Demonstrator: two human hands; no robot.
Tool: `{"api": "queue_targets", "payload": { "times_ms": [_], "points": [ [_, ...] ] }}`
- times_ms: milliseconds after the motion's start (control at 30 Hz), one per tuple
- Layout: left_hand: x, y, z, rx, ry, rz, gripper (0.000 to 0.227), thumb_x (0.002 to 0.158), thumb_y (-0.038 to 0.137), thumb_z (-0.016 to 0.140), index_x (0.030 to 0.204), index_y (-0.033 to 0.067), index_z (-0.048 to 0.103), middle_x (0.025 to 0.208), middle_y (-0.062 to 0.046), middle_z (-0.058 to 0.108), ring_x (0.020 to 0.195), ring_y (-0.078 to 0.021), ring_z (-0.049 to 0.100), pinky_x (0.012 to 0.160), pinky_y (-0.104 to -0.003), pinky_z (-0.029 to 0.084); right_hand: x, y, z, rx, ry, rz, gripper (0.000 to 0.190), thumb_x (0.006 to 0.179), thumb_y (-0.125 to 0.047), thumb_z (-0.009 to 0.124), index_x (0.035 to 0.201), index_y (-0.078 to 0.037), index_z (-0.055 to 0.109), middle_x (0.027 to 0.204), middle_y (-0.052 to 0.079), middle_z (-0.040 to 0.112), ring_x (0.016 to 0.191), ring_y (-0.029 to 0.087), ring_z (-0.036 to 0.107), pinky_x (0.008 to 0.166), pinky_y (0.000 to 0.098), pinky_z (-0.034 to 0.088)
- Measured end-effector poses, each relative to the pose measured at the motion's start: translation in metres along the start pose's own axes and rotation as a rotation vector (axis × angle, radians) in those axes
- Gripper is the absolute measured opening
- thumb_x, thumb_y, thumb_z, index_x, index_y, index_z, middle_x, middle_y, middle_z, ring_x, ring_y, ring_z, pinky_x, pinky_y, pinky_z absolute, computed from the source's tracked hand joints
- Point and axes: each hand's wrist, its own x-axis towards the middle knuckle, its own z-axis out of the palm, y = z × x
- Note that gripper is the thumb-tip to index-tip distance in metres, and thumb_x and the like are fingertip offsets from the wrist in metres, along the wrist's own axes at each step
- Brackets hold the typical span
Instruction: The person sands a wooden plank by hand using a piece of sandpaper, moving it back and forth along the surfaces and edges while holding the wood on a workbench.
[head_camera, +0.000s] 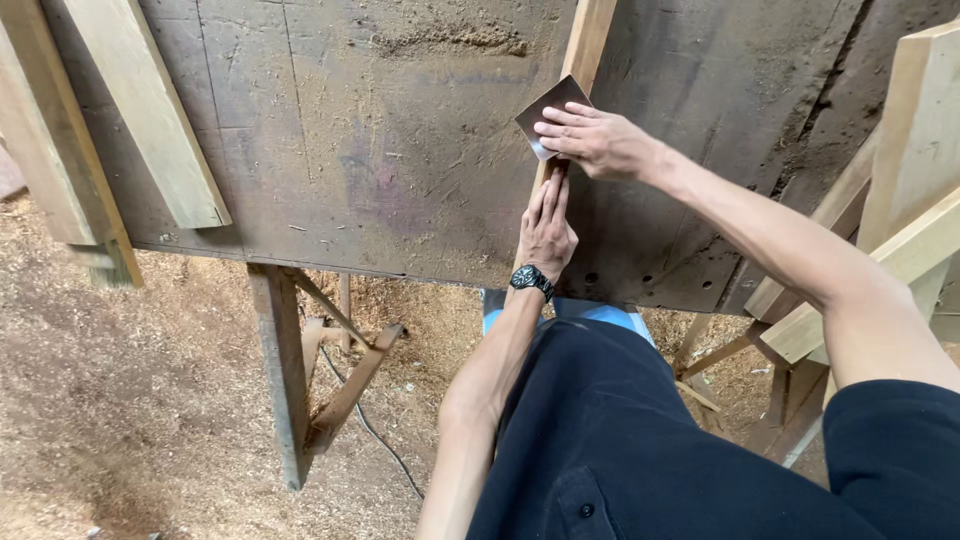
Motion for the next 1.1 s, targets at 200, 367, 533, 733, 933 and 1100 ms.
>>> {"api": "queue_targets", "payload": {
  "times_ms": [200,367,533,733,933,1100],
  "points": [
    [-0.001,0.001,-0.002,0.027,0.019,0.005,0.077,0.086,0.001,0.052,0.161,0.008,0.036,0.169,-0.001,0.033,0.152,-0.0175,0.037,0.121,-0.034,0.036,0.005,0.09,-0.046,0.118,0.026,0.452,0.048,0.104,0.013,0.048,0.137,-0.016,0.068,0.142,0.005,0.067,0.133,0.024,0.066,0.116,0.0362,0.054],
    [0.001,0.002,-0.002,-0.018,-0.03,-0.037,0.077,0.085,0.001,0.053,0.16,0.0082,0.038,0.167,-0.001,0.034,0.151,-0.0187,0.038,0.119,-0.035,0.036,-0.006,0.059,-0.003,-0.052,0.0,0.623,0.043,0.101,0.011,0.043,0.137,-0.007,0.059,0.144,0.014,0.059,0.137,0.027,0.054,0.115,0.0401,0.043],
    [0.001,0.001,-0.002,-0.02,-0.016,-0.019,0.076,0.085,0.0,0.053,0.159,0.0081,0.038,0.168,-0.002,0.033,0.151,-0.0197,0.038,0.119,-0.035,0.036,-0.038,0.011,0.031,0.036,0.056,0.128,0.063,0.085,0.018,0.057,0.143,-0.008,0.056,0.154,0.013,0.054,0.146,0.031,0.046,0.127,0.0483,0.03],
    [0.0,0.002,-0.002,-0.017,-0.04,-0.034,0.076,0.085,0.001,0.053,0.159,0.0088,0.039,0.168,-0.001,0.034,0.151,-0.0194,0.038,0.117,-0.035,0.037,0.016,0.093,-0.019,-0.089,0.154,0.489,0.043,0.106,0.007,0.047,0.145,-0.006,0.059,0.148,0.014,0.062,0.142,0.031,0.056,0.124,0.0452,0.044],
    [0.001,0.002,-0.003,-0.003,-0.029,-0.023,0.078,0.084,0.002,0.053,0.159,0.0083,0.038,0.168,-0.002,0.033,0.151,-0.02,0.037,0.117,-0.036,0.038,0.016,0.017,0.01,-0.054,0.362,0.546,0.04,0.108,0.002,0.045,0.145,0.005,0.06,0.158,0.026,0.048,0.154,0.038,0.037,0.129,0.0543,0.027],
    [-0.001,0.0,0.002,0.001,0.006,-0.018,0.079,0.083,0.003,0.053,0.16,0.0094,0.037,0.168,-0.001,0.033,0.151,-0.018,0.038,0.118,-0.036,0.038,0.002,-0.017,0.018,0.014,0.242,0.504,0.037,0.104,-0.004,0.053,0.139,0.007,0.059,0.154,0.026,0.049,0.148,0.042,0.037,0.123,0.0548,0.026]
  ]
}}
